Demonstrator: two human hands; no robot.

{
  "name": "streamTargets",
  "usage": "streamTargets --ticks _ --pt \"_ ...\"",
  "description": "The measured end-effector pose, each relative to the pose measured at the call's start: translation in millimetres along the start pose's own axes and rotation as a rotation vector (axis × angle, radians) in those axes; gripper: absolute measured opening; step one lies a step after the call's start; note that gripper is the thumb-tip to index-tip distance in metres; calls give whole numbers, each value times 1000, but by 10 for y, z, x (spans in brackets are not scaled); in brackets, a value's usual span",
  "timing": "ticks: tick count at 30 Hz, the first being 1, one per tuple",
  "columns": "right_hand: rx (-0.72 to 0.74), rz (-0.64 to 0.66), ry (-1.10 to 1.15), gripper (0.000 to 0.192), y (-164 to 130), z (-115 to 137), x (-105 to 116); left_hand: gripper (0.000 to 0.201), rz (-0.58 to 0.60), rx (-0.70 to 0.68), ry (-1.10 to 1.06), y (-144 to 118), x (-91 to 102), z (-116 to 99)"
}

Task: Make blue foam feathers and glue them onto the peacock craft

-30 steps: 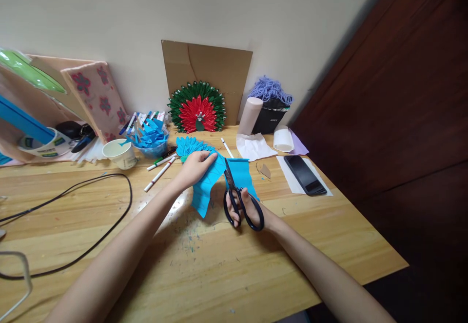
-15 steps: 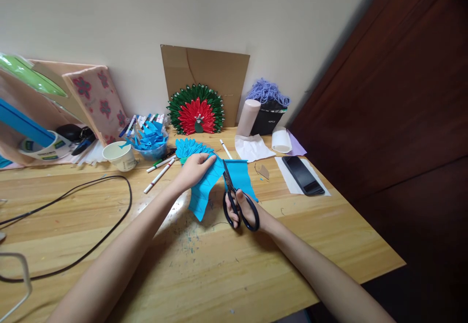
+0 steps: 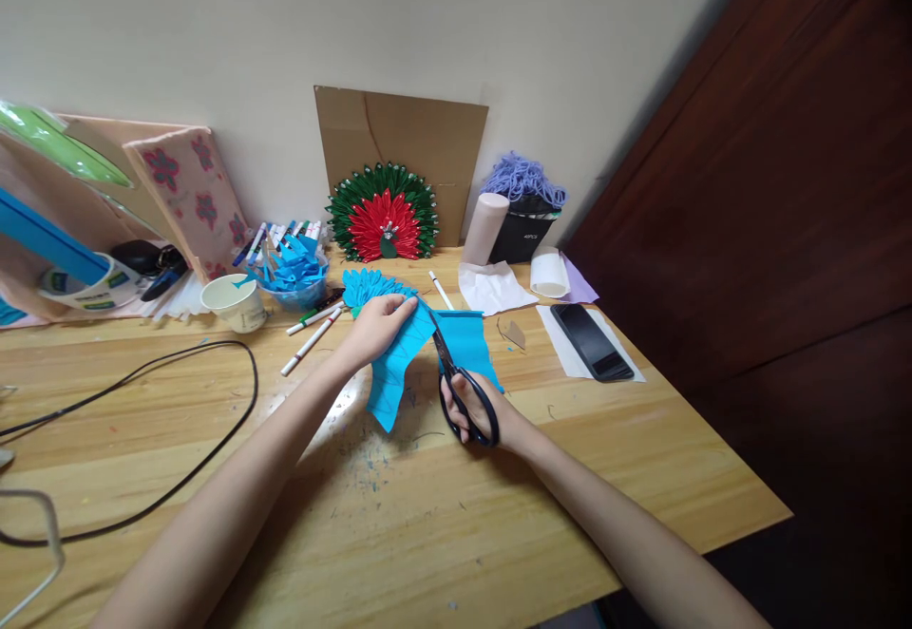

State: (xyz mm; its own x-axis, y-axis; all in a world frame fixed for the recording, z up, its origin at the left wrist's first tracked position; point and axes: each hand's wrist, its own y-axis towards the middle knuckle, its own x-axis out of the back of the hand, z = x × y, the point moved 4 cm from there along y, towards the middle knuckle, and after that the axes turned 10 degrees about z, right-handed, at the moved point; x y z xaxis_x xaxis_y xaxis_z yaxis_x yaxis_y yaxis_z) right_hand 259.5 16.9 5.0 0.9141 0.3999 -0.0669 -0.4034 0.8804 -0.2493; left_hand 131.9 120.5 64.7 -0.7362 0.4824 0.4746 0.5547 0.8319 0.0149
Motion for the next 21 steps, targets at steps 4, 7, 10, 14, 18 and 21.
streamTargets --ticks 4,7,10,14,18,21 --pt "41 49 -1 74 1 -29 -1 38 32 14 -8 -19 -30 -34" --pt "51 44 3 73 11 -50 13 38 46 22 1 -29 -47 -53" --pt "46 54 -14 73 12 -46 12 38 48 17 13 -28 -46 -59" --pt "59 74 -34 74 -6 -8 -3 37 46 4 45 -18 -42 -44" --pt "63 63 -24 73 -11 -7 -1 37 76 -10 51 -16 -71 -24" --pt "50 58 -15 73 5 -43 12 37 84 -10 40 -20 -86 -17"
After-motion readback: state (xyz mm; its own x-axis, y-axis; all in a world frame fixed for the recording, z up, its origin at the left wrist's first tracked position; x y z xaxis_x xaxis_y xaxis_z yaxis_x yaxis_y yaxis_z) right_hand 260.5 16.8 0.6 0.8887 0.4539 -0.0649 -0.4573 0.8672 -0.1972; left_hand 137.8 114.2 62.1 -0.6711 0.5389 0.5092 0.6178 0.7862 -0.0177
